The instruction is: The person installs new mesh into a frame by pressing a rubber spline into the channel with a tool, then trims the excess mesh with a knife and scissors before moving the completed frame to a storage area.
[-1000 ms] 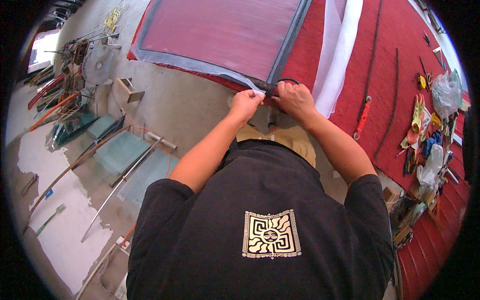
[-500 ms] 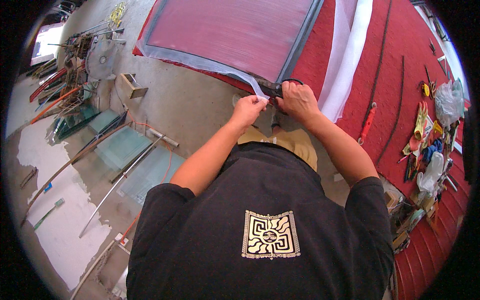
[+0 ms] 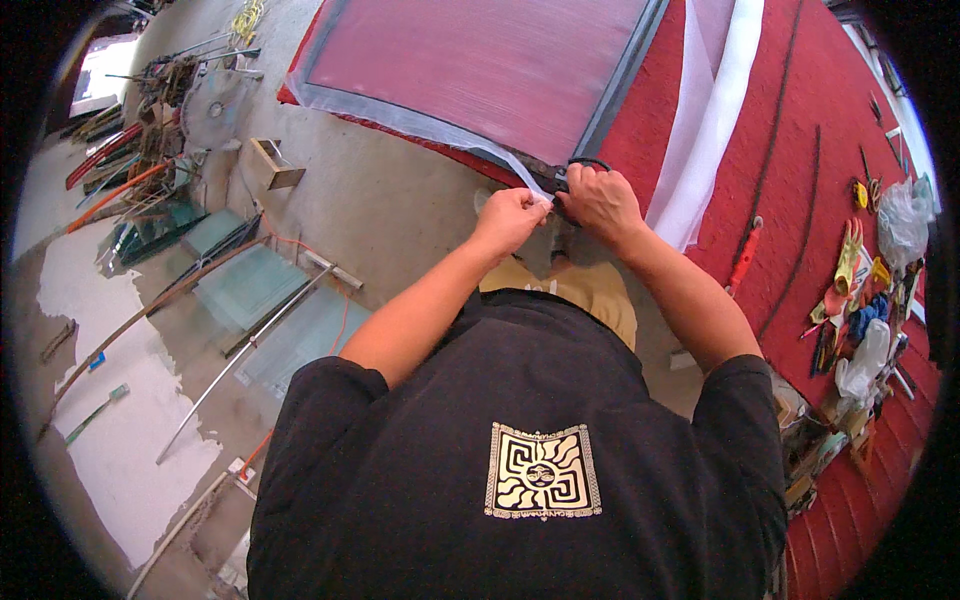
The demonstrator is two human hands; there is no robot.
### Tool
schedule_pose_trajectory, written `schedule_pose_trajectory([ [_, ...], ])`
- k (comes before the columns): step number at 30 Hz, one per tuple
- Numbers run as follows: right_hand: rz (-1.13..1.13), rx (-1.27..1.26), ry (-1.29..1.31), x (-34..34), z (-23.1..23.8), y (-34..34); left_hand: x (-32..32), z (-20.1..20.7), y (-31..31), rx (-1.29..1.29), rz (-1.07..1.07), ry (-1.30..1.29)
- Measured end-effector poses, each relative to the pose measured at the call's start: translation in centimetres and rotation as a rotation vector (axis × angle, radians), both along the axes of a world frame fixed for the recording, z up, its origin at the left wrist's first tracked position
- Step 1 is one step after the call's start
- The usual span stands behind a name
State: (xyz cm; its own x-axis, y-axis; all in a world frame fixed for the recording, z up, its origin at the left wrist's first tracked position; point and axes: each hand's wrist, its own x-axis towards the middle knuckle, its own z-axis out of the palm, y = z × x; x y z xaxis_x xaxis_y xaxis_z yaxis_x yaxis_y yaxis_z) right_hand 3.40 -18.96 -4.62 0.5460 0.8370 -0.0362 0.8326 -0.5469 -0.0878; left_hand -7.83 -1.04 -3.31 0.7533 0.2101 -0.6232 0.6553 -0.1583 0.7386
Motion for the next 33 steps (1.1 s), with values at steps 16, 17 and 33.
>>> schedule_pose_trajectory([
  [16, 0.078, 0.06, -0.063, 1.4, -2.3, 4.7, -0.8, 2.0, 1.1, 0.039, -0.083, -0.035],
  [17, 0.065, 0.071, -0.043, 1.5, -2.3, 5.4, -0.8, 2.2, 1.1, 0.044, -0.09, -0.034],
  [33, 0.072, 0.042, 0.055, 2.9, -2.4, 14.6, -2.2, 5.5, 3.6, 0.1, -0.231, -0.096],
])
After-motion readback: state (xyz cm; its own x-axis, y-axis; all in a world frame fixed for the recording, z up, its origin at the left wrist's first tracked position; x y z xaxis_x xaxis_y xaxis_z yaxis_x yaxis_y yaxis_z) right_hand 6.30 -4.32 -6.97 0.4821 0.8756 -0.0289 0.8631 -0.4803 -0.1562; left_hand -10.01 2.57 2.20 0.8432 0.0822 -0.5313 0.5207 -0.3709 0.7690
